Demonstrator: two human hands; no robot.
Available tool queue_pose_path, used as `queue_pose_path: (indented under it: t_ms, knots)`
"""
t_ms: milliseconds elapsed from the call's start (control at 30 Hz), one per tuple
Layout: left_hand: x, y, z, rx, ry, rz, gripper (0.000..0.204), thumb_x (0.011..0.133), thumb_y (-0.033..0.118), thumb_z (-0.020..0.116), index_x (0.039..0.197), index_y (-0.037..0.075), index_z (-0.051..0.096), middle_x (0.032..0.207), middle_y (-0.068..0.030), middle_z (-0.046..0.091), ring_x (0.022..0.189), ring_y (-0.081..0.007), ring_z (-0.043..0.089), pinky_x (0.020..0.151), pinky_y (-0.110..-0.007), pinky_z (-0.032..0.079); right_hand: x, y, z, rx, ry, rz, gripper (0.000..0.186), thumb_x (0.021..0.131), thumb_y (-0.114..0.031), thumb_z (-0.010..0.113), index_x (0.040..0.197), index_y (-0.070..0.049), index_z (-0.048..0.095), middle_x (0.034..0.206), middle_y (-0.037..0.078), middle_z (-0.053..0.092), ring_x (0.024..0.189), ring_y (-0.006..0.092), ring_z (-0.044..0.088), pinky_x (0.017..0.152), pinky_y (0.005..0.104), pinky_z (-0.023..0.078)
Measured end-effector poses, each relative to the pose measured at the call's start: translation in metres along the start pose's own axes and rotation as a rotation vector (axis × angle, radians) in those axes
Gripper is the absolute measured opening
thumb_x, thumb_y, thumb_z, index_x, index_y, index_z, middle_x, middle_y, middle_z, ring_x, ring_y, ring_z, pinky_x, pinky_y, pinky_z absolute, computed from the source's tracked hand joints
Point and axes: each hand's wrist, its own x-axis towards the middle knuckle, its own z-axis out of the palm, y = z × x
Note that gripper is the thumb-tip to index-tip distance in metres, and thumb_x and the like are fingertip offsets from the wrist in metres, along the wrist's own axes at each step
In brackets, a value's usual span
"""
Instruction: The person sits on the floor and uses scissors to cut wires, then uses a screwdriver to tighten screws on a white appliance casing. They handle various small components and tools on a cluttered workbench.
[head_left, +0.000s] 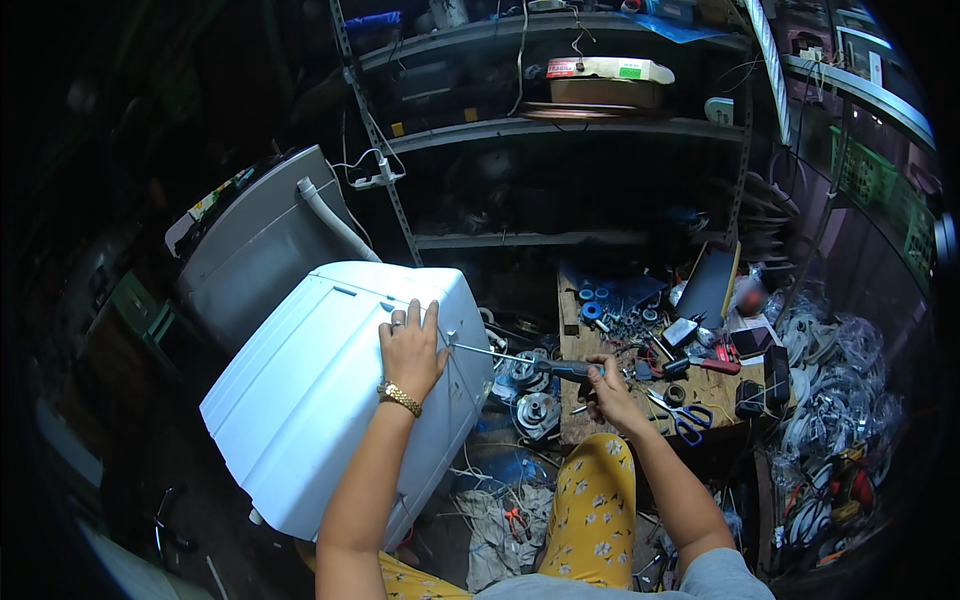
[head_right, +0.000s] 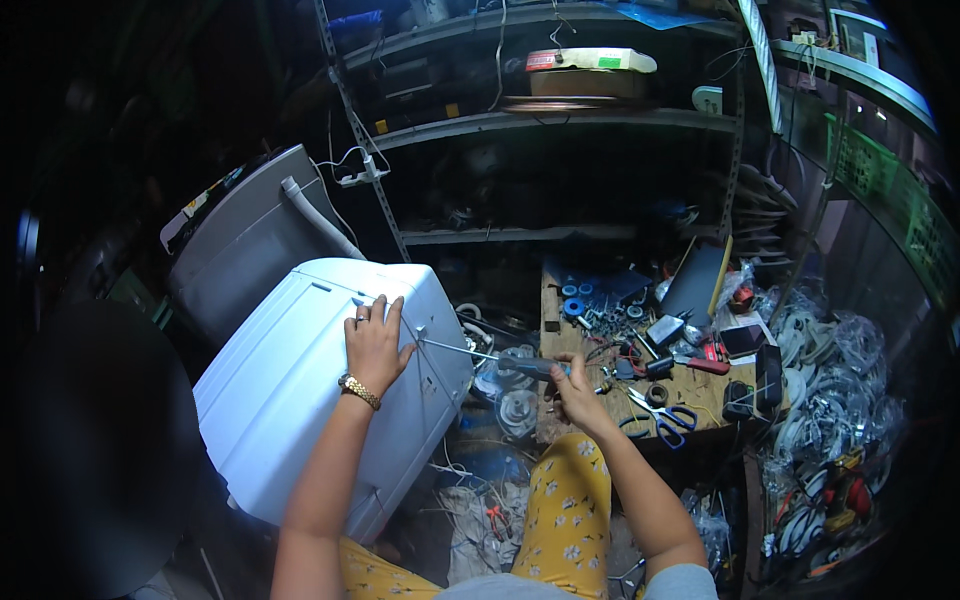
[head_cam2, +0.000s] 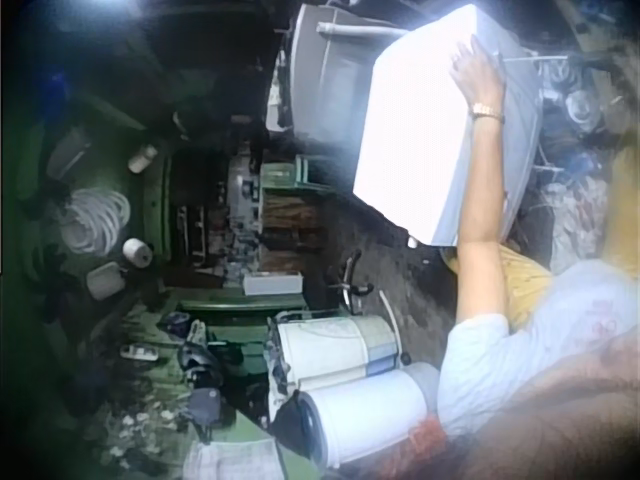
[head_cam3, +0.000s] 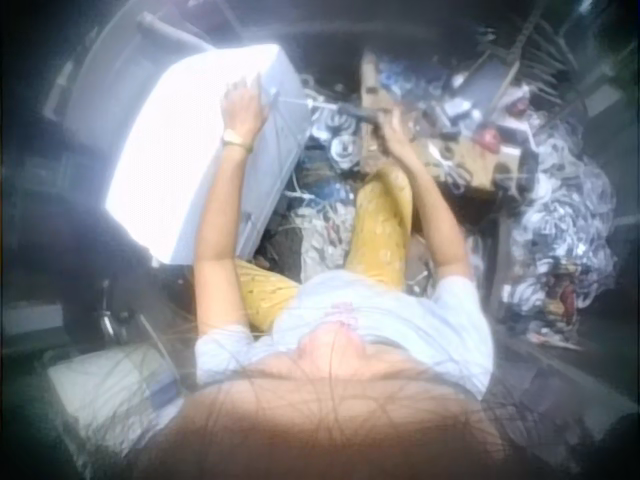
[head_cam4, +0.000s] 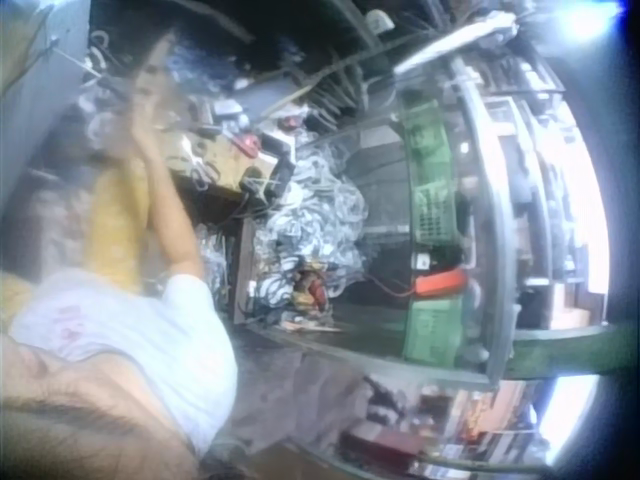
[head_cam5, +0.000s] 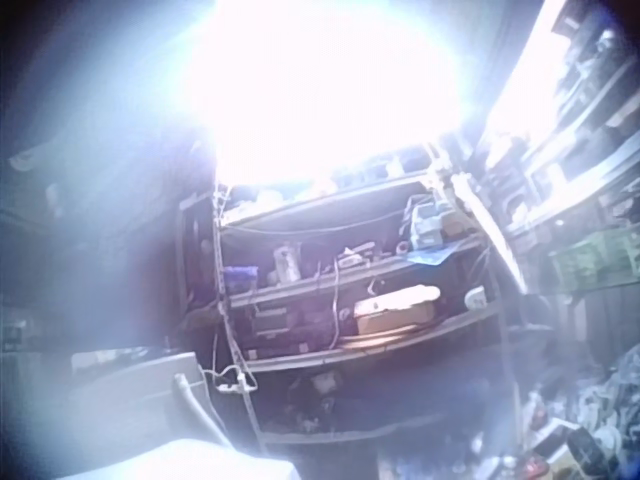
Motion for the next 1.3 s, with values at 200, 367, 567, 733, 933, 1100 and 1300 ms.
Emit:
queue_pose_path:
  t_ms: [200,367,567,733,933,1100,1300]
  knots:
    - [0.001,-0.005,-0.020,-0.227,0.002,-0.014,0.068,0.070,0.036,0.077,0.128,0.012,0.052,0.129,-0.0103,0.051,0.114,-0.0279,0.048,0.090,-0.042,0.038,0.010,0.006,0.001,0.168,-0.105,-0.144,0.028,0.094,-0.018,0.054,0.116,-0.015,0.037,0.072,-0.001,0.045,0.055,0.0063,0.043,0.045,0.0207,0.034]
    - [-0.007,-0.033,-0.111,-0.823,0.745,0.197,0.039,0.089,0.022,0.059,0.122,0.004,0.050,0.117,-0.0096,0.058,0.113,-0.0260,0.052,0.099,-0.041,0.039,0.005,-0.002,0.000,0.004,-0.014,-0.124,0.038,0.093,-0.020,0.055,0.124,-0.018,0.034,0.069,-0.001,0.044,0.052,0.0079,0.043,0.045,0.0220,0.035]
    - [-0.097,-0.073,-0.235,-0.717,0.741,0.741,0.047,0.088,0.031,0.053,0.126,0.004,0.047,0.124,-0.0142,0.050,0.120,-0.0303,0.043,0.102,-0.047,0.031,0.003,-0.008,0.004,-0.021,0.029,-0.109,0.045,0.091,-0.022,0.057,0.129,-0.018,0.033,0.084,0.001,0.045,0.059,0.0061,0.044,0.046,0.0192,0.033]
    - [-0.107,-0.058,-0.239,-0.677,0.686,0.740,0.047,0.086,0.030,0.053,0.125,0.004,0.046,0.124,-0.0147,0.049,0.119,-0.0302,0.043,0.102,-0.047,0.031,0.008,-0.004,0.005,-0.042,0.033,-0.100,0.045,0.091,-0.021,0.056,0.130,-0.018,0.033,0.083,0.001,0.044,0.057,0.0059,0.043,0.045,0.0195,0.033]
    - [-0.118,-0.051,-0.237,-0.675,0.673,0.706,0.048,0.084,0.030,0.053,0.124,0.004,0.046,0.123,-0.0153,0.048,0.118,-0.0302,0.043,0.102,-0.047,0.031,0.011,-0.002,0.007,-0.006,0.054,-0.128,0.043,0.091,-0.018,0.055,0.129,-0.016,0.035,0.083,0.002,0.046,0.052,0.0062,0.042,0.042,0.0190,0.031]
    - [-0.124,-0.049,-0.236,-0.670,0.648,0.692,0.049,0.083,0.029,0.053,0.124,0.004,0.045,0.123,-0.0157,0.048,0.118,-0.0302,0.043,0.102,-0.047,0.031,0.009,0.000,0.002,0.003,0.066,-0.057,0.038,0.091,-0.016,0.053,0.126,-0.016,0.038,0.086,0.004,0.050,0.051,0.0059,0.043,0.041,0.0187,0.030]
    - [-0.125,-0.048,-0.233,-0.659,0.637,0.681,0.050,0.081,0.029,0.053,0.123,0.004,0.045,0.122,-0.0163,0.047,0.117,-0.0301,0.043,0.101,-0.046,0.031,0.011,-0.003,0.007,-0.025,0.079,-0.107,0.036,0.092,-0.020,0.053,0.125,-0.015,0.039,0.083,0.004,0.051,0.047,0.0056,0.043,0.039,0.0189,0.031]
